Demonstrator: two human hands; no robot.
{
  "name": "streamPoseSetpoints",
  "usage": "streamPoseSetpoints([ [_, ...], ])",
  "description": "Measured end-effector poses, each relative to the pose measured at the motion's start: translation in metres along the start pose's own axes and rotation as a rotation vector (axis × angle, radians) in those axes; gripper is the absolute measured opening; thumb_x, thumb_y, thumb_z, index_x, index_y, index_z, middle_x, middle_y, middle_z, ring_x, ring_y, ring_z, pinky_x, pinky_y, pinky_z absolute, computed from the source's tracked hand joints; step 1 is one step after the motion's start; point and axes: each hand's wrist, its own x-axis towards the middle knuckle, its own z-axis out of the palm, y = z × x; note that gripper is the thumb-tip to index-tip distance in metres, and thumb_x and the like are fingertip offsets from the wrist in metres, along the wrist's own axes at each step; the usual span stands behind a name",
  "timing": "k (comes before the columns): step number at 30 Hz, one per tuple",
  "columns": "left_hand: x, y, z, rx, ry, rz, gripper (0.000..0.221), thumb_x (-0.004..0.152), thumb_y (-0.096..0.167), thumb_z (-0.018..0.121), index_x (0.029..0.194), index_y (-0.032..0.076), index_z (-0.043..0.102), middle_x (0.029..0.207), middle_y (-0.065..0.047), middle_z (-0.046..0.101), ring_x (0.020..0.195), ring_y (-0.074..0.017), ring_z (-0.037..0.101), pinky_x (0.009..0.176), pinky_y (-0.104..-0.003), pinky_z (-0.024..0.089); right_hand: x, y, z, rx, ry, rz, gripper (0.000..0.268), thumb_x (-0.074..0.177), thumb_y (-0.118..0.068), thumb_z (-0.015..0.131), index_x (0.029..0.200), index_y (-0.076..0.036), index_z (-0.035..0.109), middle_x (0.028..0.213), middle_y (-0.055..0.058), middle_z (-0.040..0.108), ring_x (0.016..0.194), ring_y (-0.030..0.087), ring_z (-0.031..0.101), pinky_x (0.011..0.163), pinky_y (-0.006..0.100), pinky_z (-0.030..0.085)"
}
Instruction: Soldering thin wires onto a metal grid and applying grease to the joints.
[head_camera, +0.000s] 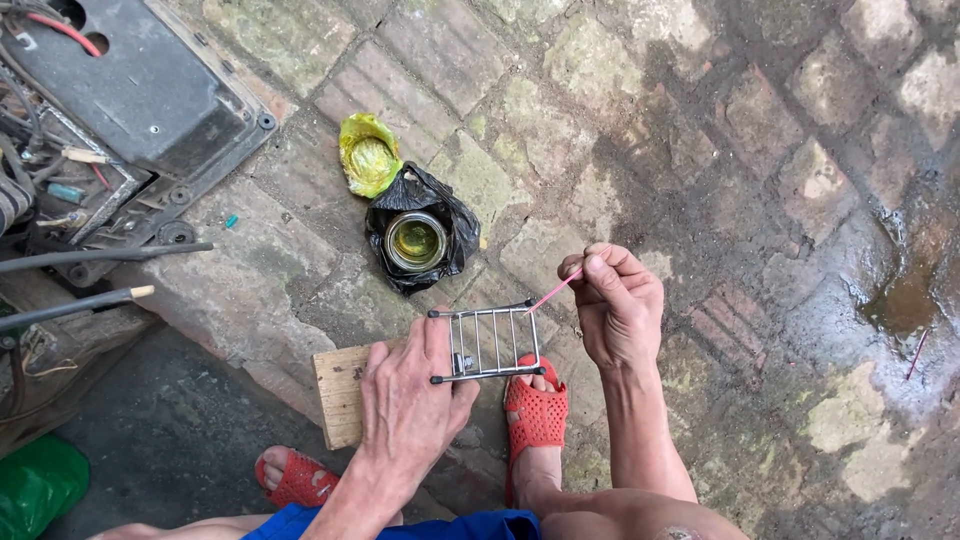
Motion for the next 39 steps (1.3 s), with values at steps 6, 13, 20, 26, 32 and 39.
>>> streamPoseSetpoints([
  [6, -0.001, 0.000, -0.001, 0.012, 0.003, 0.002, 0.072, 0.071, 0.027, 0.081, 0.132, 0.002, 0.053, 0.093, -0.009, 0.065, 0.068, -0.0302, 0.068, 0.067, -0.041, 0.045, 0.001, 0.002, -0.004, -0.032, 0.031, -0.007, 0.012, 0.087, -0.001, 0.078, 0.096, 0.004, 0.071, 0.081, 0.014, 0.070, 0.077, 0.026, 0.070, 0.078, 0.034, 0.057],
  [13, 0.000, 0.000, -0.002, 0.049, 0.059, 0.032, 0.063, 0.077, 0.028, 0.074, 0.131, 0.001, 0.055, 0.089, -0.009, 0.063, 0.071, -0.0279, 0.067, 0.067, -0.040, 0.044, -0.002, -0.003, -0.004, -0.022, 0.028, -0.031, 0.007, 0.087, 0.000, 0.077, 0.089, 0.002, 0.071, 0.076, 0.016, 0.069, 0.074, 0.027, 0.069, 0.077, 0.036, 0.054],
  [20, -0.001, 0.001, -0.003, 0.169, 0.072, 0.059, 0.069, 0.076, 0.036, 0.077, 0.132, 0.003, 0.055, 0.095, -0.007, 0.064, 0.065, -0.0246, 0.065, 0.067, -0.039, 0.043, -0.001, -0.010, -0.003, -0.108, 0.110, -0.032, 0.009, 0.083, 0.003, 0.079, 0.087, 0.004, 0.071, 0.077, 0.016, 0.070, 0.073, 0.025, 0.071, 0.071, 0.029, 0.057],
  [26, -0.002, 0.000, -0.003, 0.189, 0.011, 0.046, 0.088, 0.059, 0.035, 0.089, 0.133, 0.005, 0.052, 0.098, -0.006, 0.063, 0.064, -0.0231, 0.065, 0.070, -0.038, 0.044, 0.001, -0.002, -0.009, -0.106, 0.095, 0.020, 0.010, 0.083, 0.003, 0.080, 0.088, 0.004, 0.072, 0.076, 0.016, 0.071, 0.070, 0.023, 0.070, 0.067, 0.027, 0.058],
  [32, -0.001, 0.000, -0.004, 0.194, 0.044, 0.060, 0.073, 0.071, 0.039, 0.079, 0.131, 0.006, 0.053, 0.101, -0.007, 0.064, 0.068, -0.0259, 0.065, 0.071, -0.038, 0.044, -0.004, -0.006, -0.003, 0.020, 0.045, 0.068, 0.006, 0.087, 0.001, 0.076, 0.087, 0.004, 0.071, 0.070, 0.018, 0.067, 0.070, 0.028, 0.065, 0.080, 0.037, 0.054],
  [39, 0.001, 0.000, -0.002, 0.246, 0.098, 0.074, 0.065, 0.073, 0.035, 0.073, 0.130, 0.008, 0.056, 0.097, -0.004, 0.063, 0.065, -0.0231, 0.061, 0.070, -0.038, 0.042, -0.002, 0.001, -0.013, 0.035, 0.059, 0.158, 0.008, 0.086, -0.001, 0.077, 0.085, 0.002, 0.070, 0.069, 0.017, 0.065, 0.070, 0.028, 0.062, 0.078, 0.039, 0.052],
])
